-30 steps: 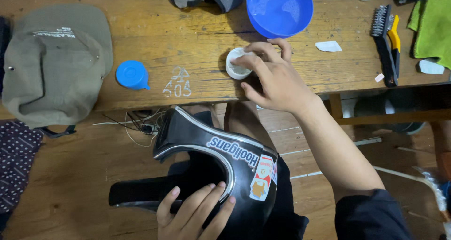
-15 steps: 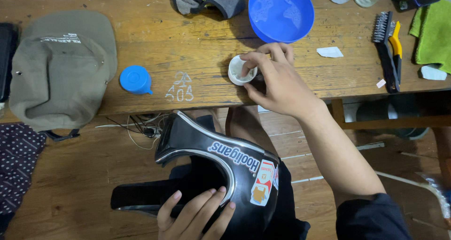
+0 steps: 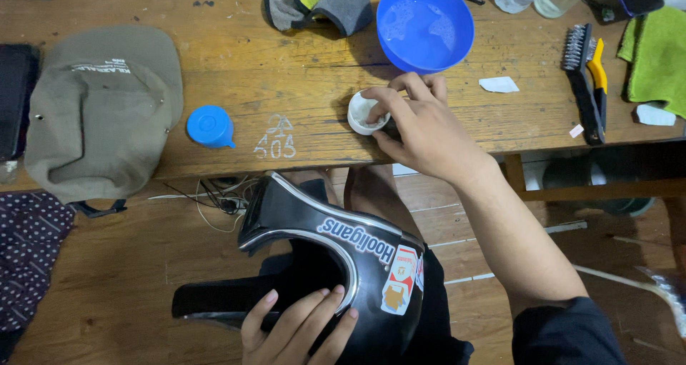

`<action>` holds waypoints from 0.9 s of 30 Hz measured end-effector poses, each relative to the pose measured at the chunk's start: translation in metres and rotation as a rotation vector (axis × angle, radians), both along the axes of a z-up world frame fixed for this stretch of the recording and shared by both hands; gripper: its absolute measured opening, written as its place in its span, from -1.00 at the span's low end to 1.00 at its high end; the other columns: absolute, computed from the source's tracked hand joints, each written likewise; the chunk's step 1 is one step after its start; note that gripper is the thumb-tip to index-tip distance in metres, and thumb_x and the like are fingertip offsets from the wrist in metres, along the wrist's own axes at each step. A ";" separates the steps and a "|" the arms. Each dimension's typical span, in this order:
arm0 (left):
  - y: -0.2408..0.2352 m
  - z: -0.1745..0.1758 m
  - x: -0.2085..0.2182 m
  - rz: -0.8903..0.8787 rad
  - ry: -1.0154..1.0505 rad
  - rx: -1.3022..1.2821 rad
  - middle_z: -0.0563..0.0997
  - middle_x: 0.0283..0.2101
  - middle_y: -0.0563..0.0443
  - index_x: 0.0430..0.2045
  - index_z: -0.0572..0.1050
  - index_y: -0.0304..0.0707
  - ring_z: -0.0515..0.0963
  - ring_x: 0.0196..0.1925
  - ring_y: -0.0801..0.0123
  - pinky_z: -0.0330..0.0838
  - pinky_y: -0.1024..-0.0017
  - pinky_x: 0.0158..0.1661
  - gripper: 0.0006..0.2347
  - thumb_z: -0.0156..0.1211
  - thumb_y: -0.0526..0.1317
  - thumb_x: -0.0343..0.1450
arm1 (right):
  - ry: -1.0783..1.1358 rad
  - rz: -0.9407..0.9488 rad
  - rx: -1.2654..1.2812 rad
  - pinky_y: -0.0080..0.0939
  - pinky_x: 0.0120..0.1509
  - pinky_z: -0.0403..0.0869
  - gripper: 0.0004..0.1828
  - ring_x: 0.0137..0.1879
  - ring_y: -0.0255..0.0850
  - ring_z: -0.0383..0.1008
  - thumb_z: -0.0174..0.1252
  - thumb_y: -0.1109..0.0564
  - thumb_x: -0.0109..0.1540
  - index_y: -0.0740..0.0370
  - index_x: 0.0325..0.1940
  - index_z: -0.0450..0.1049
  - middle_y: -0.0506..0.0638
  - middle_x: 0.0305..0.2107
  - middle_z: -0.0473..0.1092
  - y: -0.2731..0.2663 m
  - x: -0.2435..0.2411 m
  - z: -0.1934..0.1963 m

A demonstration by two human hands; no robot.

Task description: The person cleans a black motorcycle helmet by hand, rubbing its surface and stickers. They repeatedly dip their fingers into a small white container on the table to apply a substance to the helmet.

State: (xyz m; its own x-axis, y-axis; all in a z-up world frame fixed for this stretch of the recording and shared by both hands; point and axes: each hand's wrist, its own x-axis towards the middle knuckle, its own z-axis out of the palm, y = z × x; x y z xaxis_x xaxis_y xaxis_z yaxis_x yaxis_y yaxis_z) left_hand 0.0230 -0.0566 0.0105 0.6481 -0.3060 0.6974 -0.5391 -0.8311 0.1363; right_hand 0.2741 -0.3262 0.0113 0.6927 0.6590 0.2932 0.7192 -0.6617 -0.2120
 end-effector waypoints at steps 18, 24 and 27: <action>-0.005 0.009 -0.001 0.023 0.037 -0.061 0.86 -0.07 0.44 -0.12 0.60 0.27 0.83 -0.03 0.69 0.19 0.21 0.42 -0.83 0.04 -0.18 0.70 | 0.204 -0.051 0.055 0.11 0.39 0.19 -0.40 0.32 0.01 0.39 0.45 0.19 0.38 0.16 0.47 0.39 -0.29 -0.04 0.69 0.000 0.000 0.017; -0.002 0.002 -0.003 0.016 0.025 -0.039 0.85 -0.03 0.46 -0.06 0.59 0.29 0.81 -0.01 0.70 0.16 0.21 0.45 -0.85 0.09 -0.19 0.69 | 0.293 -0.055 0.126 0.15 0.43 0.18 -0.38 0.30 0.02 0.32 0.37 0.29 0.35 0.19 0.48 0.36 -0.23 -0.03 0.67 -0.001 0.002 0.018; -0.003 0.005 -0.003 0.015 0.034 -0.054 0.85 -0.04 0.45 -0.09 0.60 0.28 0.82 -0.01 0.69 0.17 0.21 0.44 -0.84 0.09 -0.21 0.69 | 0.318 -0.058 0.136 0.12 0.47 0.19 -0.41 0.31 0.02 0.32 0.37 0.25 0.38 0.14 0.46 0.34 -0.25 0.00 0.68 -0.003 0.003 0.018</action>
State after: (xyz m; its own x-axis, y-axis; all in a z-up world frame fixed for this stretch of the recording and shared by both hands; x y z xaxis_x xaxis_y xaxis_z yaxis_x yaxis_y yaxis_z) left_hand 0.0204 -0.0597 0.0151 0.6759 -0.2587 0.6901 -0.5207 -0.8303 0.1986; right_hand 0.2774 -0.3297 0.0288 0.7987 0.5855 0.1389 0.5648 -0.6497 -0.5089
